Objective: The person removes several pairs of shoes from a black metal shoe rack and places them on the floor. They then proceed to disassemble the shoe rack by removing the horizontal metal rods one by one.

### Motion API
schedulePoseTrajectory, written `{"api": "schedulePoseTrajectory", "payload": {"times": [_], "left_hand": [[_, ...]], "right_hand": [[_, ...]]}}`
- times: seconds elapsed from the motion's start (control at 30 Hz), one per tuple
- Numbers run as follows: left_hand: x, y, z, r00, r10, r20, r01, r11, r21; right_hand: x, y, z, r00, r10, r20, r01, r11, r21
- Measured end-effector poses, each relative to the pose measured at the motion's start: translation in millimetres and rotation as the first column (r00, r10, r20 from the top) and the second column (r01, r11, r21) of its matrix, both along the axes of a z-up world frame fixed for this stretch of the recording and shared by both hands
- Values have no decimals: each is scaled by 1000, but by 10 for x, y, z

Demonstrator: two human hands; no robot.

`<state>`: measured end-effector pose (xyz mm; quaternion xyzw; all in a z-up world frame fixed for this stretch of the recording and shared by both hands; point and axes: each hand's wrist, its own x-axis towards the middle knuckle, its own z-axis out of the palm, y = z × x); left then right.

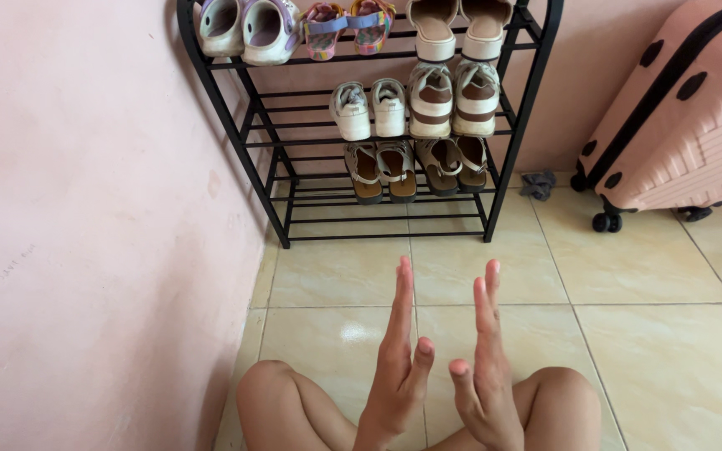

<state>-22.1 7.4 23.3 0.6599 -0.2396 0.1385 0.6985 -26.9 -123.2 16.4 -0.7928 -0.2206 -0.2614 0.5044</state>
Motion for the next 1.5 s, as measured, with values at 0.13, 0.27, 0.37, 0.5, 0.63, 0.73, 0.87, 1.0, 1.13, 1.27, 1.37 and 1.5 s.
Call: {"api": "schedulePoseTrajectory", "payload": {"times": [0.13, 0.27, 0.37, 0.5, 0.63, 0.73, 0.87, 1.0, 1.13, 1.27, 1.37, 1.5], "left_hand": [[-27, -4, 9, 999, -37, -26, 36, 998, -46], [-23, -8, 15, 997, -63, -41, 60, 997, -56], [-14, -16, 12, 997, -68, -36, 66, 997, -50], [-16, -16, 8, 997, -63, -34, 61, 997, -51], [-20, -8, 6, 996, -76, -39, 73, 994, -81], [-24, -9, 16, 996, -83, -41, 79, 993, -85], [-26, -19, 30, 995, -90, -29, 87, 990, -110], [-157, -94, 3, 996, -88, 10, 88, 961, -261], [-407, -193, -79, 1000, -7, 12, 11, 926, -377], [-676, -362, -222, 995, -32, -95, -36, 769, -638], [-846, -526, -271, 985, -20, -171, -116, 652, -749], [-1034, -624, -266, 980, 16, -197, -165, 612, -773]], "right_hand": [[-17, -25, 5, 1000, -18, 21, 17, 1000, 8], [-9, -29, 3, 1000, -14, 20, 14, 1000, 9], [-11, -19, 1, 1000, -16, 6, 16, 1000, 8], [-7, -15, 3, 1000, -28, -1, 28, 1000, 3], [-3, -21, -5, 1000, -13, 10, 13, 1000, 13], [-10, -25, -1, 1000, -3, 4, 3, 1000, 17], [-3, 5, 24, 1000, -18, -1, 18, 1000, 9], [-109, 114, 55, 999, -36, 3, 35, 992, 125], [-336, 185, 89, 995, 75, 66, -94, 921, 379], [-495, 135, 41, 983, 148, 109, -184, 773, 607], [-632, 68, -26, 973, 207, 104, -217, 654, 725], [-795, 102, -128, 957, 269, 103, -240, 545, 803]]}}
